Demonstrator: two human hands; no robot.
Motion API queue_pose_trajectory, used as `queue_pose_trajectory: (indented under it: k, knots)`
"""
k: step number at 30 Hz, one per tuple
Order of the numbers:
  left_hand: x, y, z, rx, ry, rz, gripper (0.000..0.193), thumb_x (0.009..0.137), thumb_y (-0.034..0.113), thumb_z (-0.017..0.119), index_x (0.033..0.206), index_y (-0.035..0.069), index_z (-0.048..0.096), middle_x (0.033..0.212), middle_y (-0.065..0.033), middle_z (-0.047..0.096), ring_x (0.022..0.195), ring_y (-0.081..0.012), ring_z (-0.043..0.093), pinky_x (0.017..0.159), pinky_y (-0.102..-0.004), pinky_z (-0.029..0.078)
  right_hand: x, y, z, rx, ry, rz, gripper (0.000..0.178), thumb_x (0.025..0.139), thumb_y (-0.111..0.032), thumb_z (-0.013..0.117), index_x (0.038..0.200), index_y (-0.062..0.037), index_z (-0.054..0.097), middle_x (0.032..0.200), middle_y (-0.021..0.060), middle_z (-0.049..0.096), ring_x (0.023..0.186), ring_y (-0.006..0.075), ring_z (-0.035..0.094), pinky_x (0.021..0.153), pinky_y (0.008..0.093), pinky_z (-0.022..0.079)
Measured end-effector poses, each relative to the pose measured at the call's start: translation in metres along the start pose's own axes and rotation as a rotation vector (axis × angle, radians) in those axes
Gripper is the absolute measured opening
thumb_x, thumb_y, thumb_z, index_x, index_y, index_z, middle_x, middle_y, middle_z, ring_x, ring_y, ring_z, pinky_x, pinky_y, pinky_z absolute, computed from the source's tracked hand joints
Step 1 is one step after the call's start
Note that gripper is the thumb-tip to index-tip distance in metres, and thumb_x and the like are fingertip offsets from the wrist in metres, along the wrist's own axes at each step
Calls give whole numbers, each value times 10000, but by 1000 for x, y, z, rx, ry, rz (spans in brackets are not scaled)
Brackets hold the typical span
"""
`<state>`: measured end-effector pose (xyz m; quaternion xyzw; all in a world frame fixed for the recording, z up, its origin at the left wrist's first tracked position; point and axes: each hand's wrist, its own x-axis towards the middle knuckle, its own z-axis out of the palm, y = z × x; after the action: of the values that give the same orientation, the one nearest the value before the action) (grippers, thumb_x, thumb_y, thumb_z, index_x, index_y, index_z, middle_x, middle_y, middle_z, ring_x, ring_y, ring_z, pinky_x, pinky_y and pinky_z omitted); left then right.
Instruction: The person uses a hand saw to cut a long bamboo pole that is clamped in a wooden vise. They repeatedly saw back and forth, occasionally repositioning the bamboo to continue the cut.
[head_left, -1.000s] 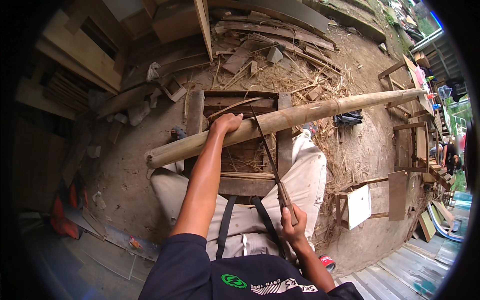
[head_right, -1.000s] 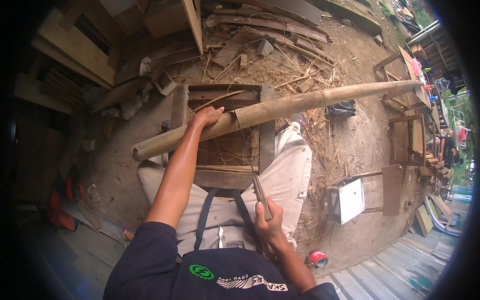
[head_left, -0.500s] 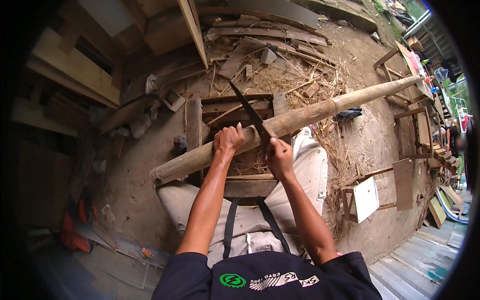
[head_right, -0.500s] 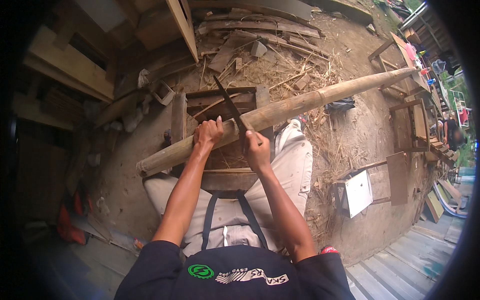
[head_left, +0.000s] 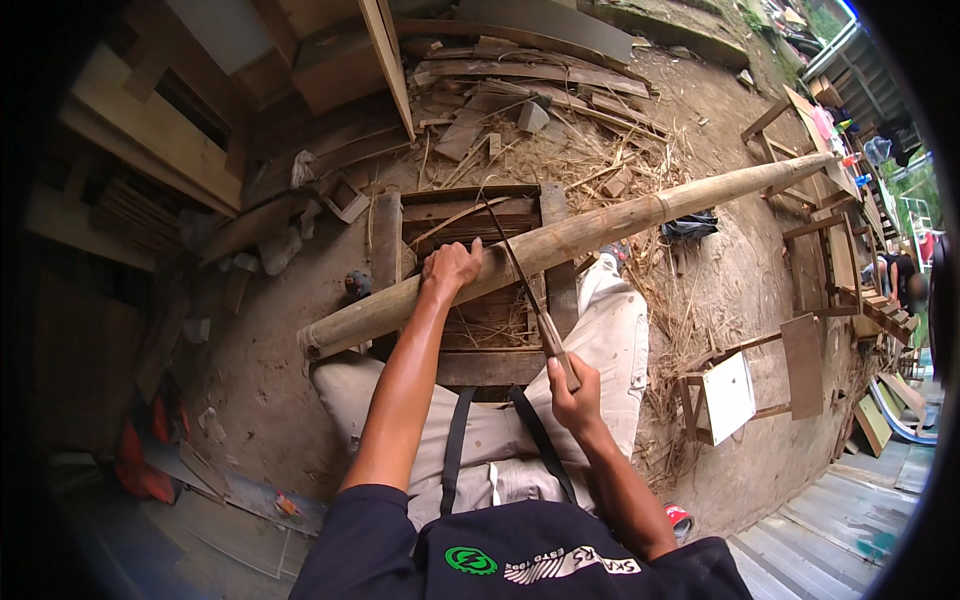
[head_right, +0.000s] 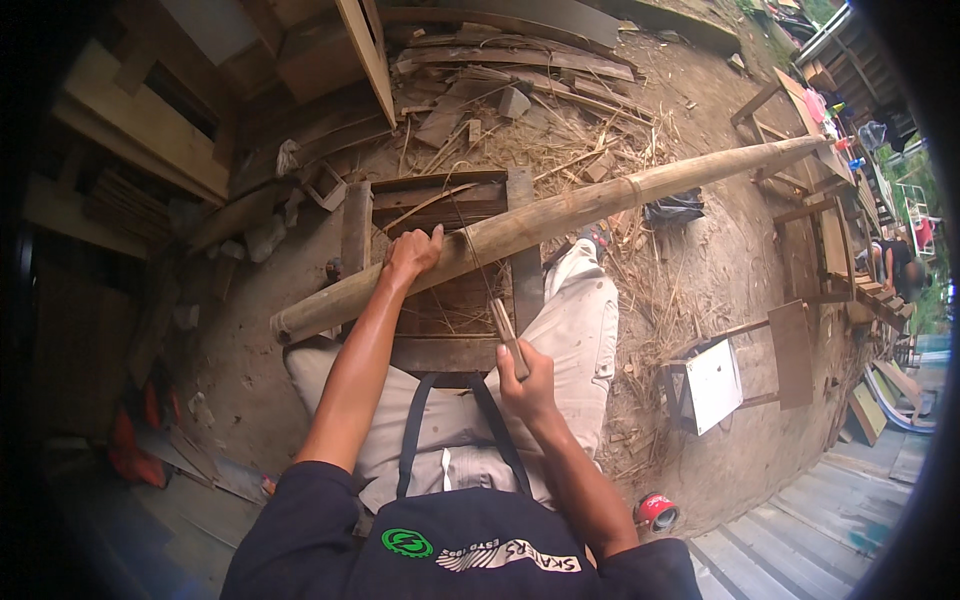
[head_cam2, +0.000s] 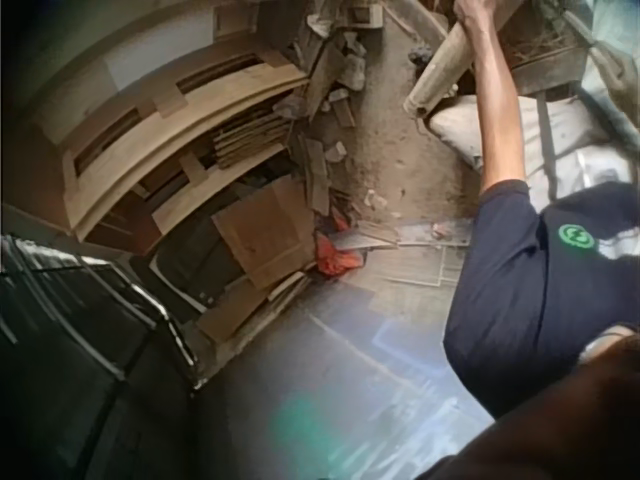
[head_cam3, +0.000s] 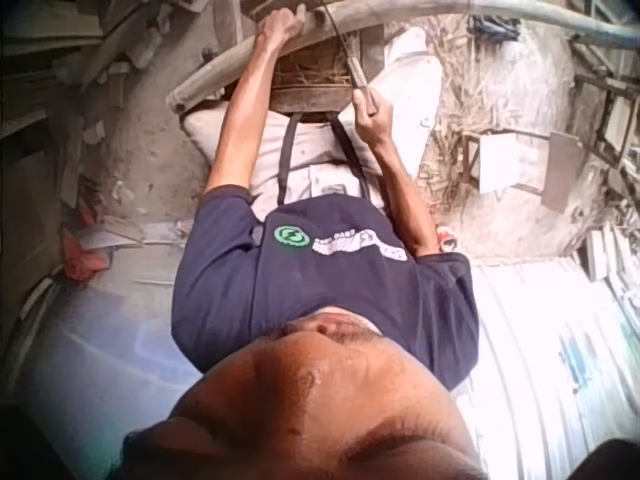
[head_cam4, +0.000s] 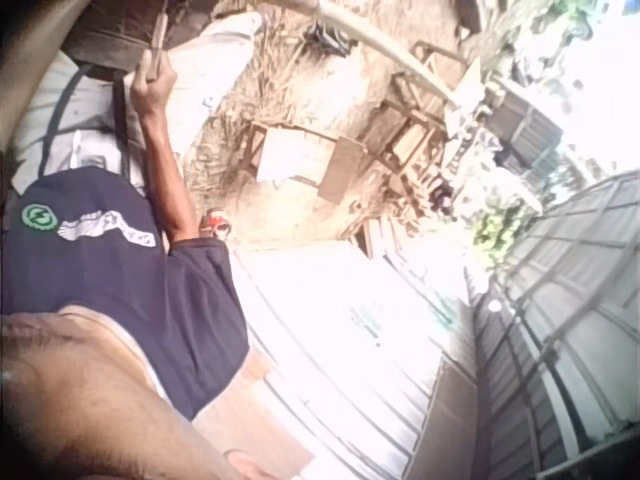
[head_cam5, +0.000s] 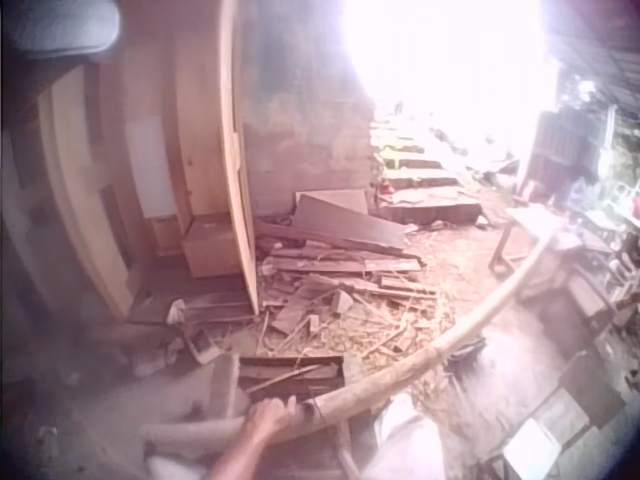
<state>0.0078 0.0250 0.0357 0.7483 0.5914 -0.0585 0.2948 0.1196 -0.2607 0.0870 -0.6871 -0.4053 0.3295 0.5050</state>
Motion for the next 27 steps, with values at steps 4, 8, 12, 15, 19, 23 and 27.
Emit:
queue_pose_trajectory:
  k: [4,8,12,15,19,23,27]
  knots:
    - [1,0,-1,-15,35,17,688,980,521,349,983,-53,729,1052,-287,688,1055,-445,646,930,-509,489,-48,-14,-21,-31,-34,124,267,964,-141,580,739,-2,547,546,22,452,535,80,419,484,310,345]
    - [5,-1,-2,-36,23,18,672,977,497,356,948,-62,729,1022,-296,688,1016,-444,661,926,-494,498,-72,-67,-47,-51,-87,259,229,958,-114,567,761,2,571,545,20,478,521,90,479,484,298,366]
    - [-8,2,13,-64,150,32,654,986,455,345,861,-55,736,900,-316,679,888,-476,676,885,-511,509,1,-101,-19,-132,-44,-2,187,955,-97,541,836,31,608,559,51,508,517,117,511,490,311,391]
    - [-26,3,28,-17,314,110,617,986,412,367,766,-25,743,785,-296,673,762,-460,689,814,-513,530,91,-78,31,31,-47,164,291,965,-244,568,829,10,612,605,96,536,564,135,470,535,341,417]
    - [-28,4,29,4,304,61,587,973,405,395,788,-29,745,793,-289,682,779,-442,695,807,-497,531,144,-3,65,-22,7,-86,343,953,-263,582,788,37,597,608,127,545,582,134,475,559,356,423]
    - [-21,2,21,-18,265,53,600,967,420,394,805,-42,741,809,-298,681,806,-453,692,789,-507,537,117,52,49,134,-51,41,340,1000,-238,550,751,-7,566,598,-23,471,566,65,405,500,279,327]
    - [-18,1,15,-40,212,65,612,967,425,390,797,-51,735,816,-306,680,816,-460,690,791,-516,539,39,23,7,93,-70,37,308,988,-191,558,747,1,543,578,10,456,562,86,406,500,314,336]
